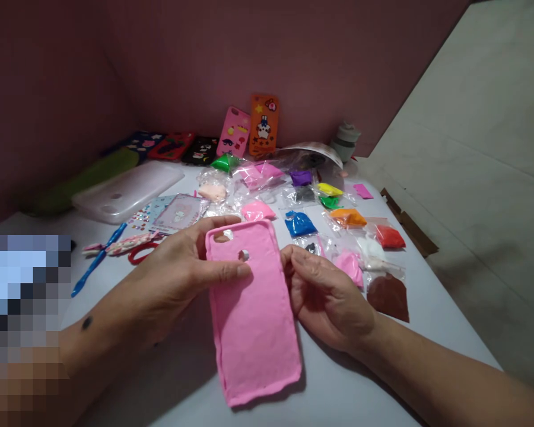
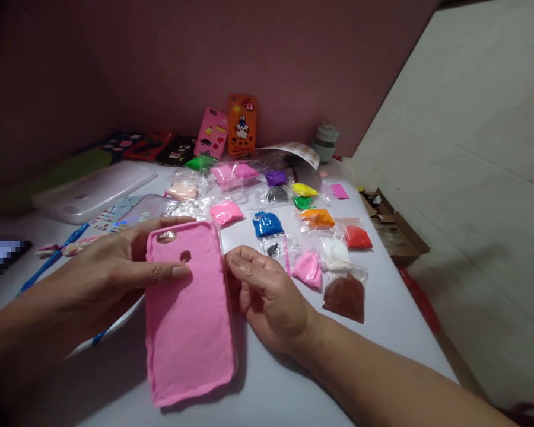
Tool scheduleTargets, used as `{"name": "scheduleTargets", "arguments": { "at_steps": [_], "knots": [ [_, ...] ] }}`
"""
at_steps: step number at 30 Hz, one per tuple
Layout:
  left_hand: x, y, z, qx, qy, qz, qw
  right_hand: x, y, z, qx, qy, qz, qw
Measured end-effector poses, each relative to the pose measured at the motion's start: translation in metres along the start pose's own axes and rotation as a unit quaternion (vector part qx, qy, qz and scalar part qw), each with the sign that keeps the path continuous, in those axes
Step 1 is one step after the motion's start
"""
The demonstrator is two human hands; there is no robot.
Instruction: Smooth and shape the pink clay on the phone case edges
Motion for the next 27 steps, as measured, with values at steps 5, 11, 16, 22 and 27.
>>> {"name": "scheduleTargets", "arguments": {
  "at_steps": [5, 11, 16, 22, 27],
  "knots": [
    [0.007, 0.005, 0.001, -0.036, 0.01, 0.059, 0.998, 0.0, -0.006, -0.003, 0.052, -0.014, 0.018, 0.998],
    [0.009, 0.001, 0.004, -0.05, 0.017, 0.094, 0.994, -0.002, -0.006, -0.003, 0.047, -0.012, -0.02, 0.999],
    [0.008, -0.003, 0.002, -0.042, 0.017, 0.131, 0.99, 0.001, -0.004, -0.001, 0.021, 0.009, -0.037, 0.999],
    [0.015, -0.005, 0.003, -0.006, 0.014, 0.141, 0.99, 0.005, 0.003, -0.003, -0.017, 0.022, -0.051, 0.998],
    [0.017, -0.003, 0.002, 0.007, -0.011, 0.179, 0.984, 0.003, 0.003, -0.004, -0.027, 0.014, -0.093, 0.995]
  ]
}}
Point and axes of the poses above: each hand's wrist, its own z-axis towards the middle knuckle, its own y-axis out of the back of the hand, x = y × z, the point moved 4 cm from there along z, towards the middle knuckle, and after that the axes turned 12 degrees about -z, right-handed, at the moved point
